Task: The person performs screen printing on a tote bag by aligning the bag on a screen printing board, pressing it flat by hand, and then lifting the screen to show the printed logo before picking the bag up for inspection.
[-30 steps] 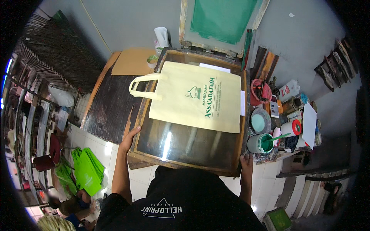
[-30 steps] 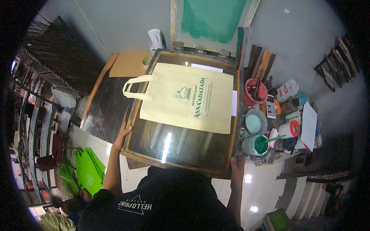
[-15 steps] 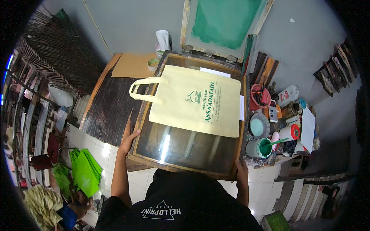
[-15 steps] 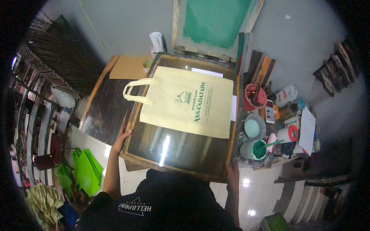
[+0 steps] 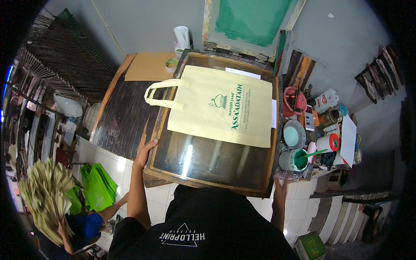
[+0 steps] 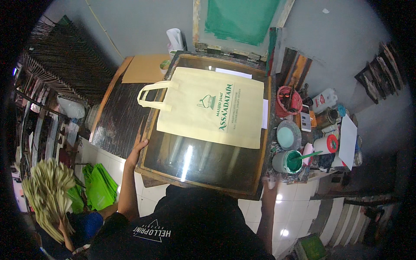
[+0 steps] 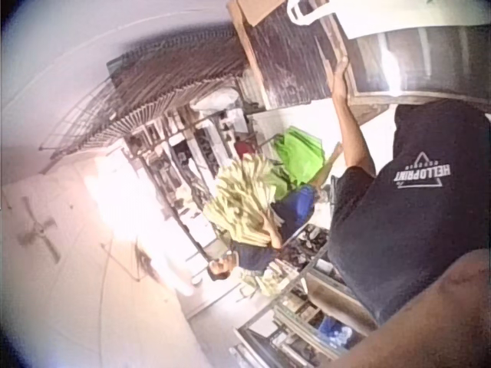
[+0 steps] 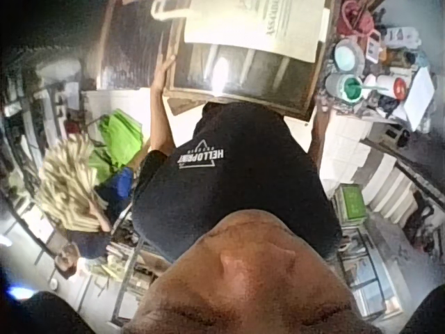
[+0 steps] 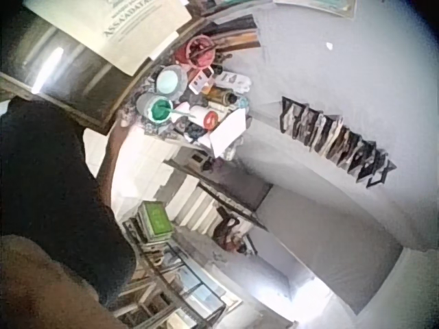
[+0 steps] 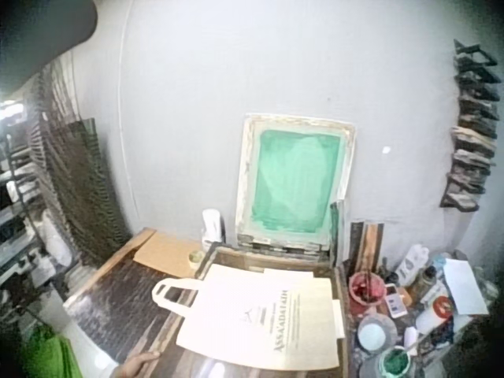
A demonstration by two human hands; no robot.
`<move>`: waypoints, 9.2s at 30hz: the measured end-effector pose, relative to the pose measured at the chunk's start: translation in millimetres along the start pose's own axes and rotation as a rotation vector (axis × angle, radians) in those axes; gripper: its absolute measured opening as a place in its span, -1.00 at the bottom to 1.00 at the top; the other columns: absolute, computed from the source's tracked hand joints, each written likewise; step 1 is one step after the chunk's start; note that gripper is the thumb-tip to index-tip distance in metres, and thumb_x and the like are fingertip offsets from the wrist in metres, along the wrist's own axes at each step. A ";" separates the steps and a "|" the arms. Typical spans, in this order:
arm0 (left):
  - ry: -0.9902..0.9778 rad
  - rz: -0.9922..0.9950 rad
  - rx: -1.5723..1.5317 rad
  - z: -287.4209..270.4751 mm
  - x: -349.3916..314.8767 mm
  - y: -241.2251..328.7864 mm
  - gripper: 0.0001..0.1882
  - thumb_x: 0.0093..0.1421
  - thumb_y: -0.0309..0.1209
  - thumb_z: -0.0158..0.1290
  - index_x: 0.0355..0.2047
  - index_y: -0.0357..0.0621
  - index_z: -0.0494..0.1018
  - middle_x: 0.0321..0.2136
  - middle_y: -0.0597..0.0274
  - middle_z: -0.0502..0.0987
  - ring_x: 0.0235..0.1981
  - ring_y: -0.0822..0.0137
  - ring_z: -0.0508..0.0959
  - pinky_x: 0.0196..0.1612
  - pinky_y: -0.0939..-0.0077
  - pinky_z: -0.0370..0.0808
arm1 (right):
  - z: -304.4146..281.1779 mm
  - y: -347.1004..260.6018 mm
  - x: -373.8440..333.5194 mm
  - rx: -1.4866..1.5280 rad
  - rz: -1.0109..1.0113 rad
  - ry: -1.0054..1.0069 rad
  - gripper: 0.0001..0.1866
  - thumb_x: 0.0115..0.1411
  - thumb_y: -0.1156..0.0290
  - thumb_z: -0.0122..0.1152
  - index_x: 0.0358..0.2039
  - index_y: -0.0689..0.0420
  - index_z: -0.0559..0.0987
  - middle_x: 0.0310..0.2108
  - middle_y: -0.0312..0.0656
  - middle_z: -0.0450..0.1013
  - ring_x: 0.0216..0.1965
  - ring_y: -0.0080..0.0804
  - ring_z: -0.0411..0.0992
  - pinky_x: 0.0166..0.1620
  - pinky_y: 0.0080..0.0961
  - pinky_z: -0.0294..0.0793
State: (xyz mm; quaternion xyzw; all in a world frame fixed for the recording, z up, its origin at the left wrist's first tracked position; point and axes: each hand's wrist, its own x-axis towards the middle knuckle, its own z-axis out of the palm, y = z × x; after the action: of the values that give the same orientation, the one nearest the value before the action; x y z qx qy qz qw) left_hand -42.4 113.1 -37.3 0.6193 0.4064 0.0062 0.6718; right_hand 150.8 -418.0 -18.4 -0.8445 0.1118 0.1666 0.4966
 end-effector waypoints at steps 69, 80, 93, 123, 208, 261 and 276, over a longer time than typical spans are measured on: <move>0.582 0.608 0.974 126.5 -39.6 32.7 -0.01 0.43 0.19 -0.07 0.56 -0.31 -0.05 0.58 -0.28 -0.13 0.62 -0.14 -0.19 0.57 -0.24 -0.34 | -16.5 -0.8 18.7 0.448 0.006 -0.072 -0.27 0.49 0.11 0.15 0.43 0.40 0.25 0.38 0.15 0.26 0.35 -0.07 0.28 0.38 -0.12 0.23; 0.491 0.571 0.871 118.3 -30.7 16.9 0.01 0.41 0.13 0.00 0.53 -0.45 -0.07 0.55 -0.35 -0.06 0.60 -0.16 -0.12 0.57 -0.23 -0.26 | -5.7 -5.2 12.2 0.421 -0.054 -0.196 -0.18 0.44 -0.10 0.16 0.43 0.27 0.25 0.39 0.02 0.29 0.38 -0.14 0.25 0.36 -0.20 0.22; 0.420 0.627 0.807 145.2 -75.5 35.7 -0.06 0.38 -0.09 0.13 0.51 -0.46 -0.02 0.56 -0.38 -0.14 0.60 -0.25 -0.17 0.57 -0.28 -0.27 | 18.9 -11.1 -2.3 0.243 0.083 -0.216 -0.20 0.48 -0.01 0.15 0.48 0.33 0.22 0.35 0.18 0.33 0.33 0.00 0.36 0.35 -0.13 0.34; 0.222 0.699 0.824 163.6 -73.4 23.4 -0.02 0.43 0.13 0.01 0.53 -0.41 -0.02 0.54 -0.47 -0.16 0.59 -0.29 -0.17 0.56 -0.26 -0.32 | 5.2 11.0 22.9 0.320 0.078 -0.303 -0.17 0.50 0.03 0.09 0.52 0.37 0.12 0.48 0.15 0.18 0.48 -0.04 0.18 0.51 -0.21 0.05; 0.235 0.682 1.039 164.7 -70.8 16.0 -0.06 0.48 0.20 -0.15 0.53 -0.38 0.01 0.55 -0.31 -0.05 0.61 -0.10 -0.09 0.58 -0.14 -0.26 | -3.6 1.4 25.0 0.394 -0.059 -0.252 -0.26 0.51 0.02 0.07 0.47 0.31 0.24 0.29 0.03 0.40 0.28 -0.15 0.37 0.36 -0.19 0.28; 0.433 0.829 0.364 124.4 -53.8 108.1 -0.82 0.20 -0.60 0.22 -0.18 -0.33 0.54 0.47 -0.14 0.28 0.40 -0.09 0.41 0.38 0.08 0.40 | 12.2 0.7 8.0 0.259 -0.003 0.211 -0.25 0.48 0.00 0.13 0.47 0.23 0.27 0.40 0.01 0.31 0.41 -0.16 0.24 0.45 -0.23 0.15; 0.651 0.927 0.638 65.6 88.6 150.6 -0.58 0.23 -0.44 0.22 0.05 -0.45 0.51 0.50 -0.30 0.11 0.40 -0.32 0.31 0.47 -0.25 0.18 | 21.0 -5.9 13.3 0.285 0.133 -0.234 -0.18 0.48 -0.03 0.12 0.52 0.26 0.18 0.42 0.10 0.27 0.38 -0.04 0.29 0.40 -0.21 0.27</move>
State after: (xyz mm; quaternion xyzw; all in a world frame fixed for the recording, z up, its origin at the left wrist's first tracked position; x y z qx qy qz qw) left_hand 127.8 139.3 34.6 0.8661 0.2618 0.3618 0.2248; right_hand 161.5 -397.0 -28.4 -0.7313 0.1314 0.2787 0.6085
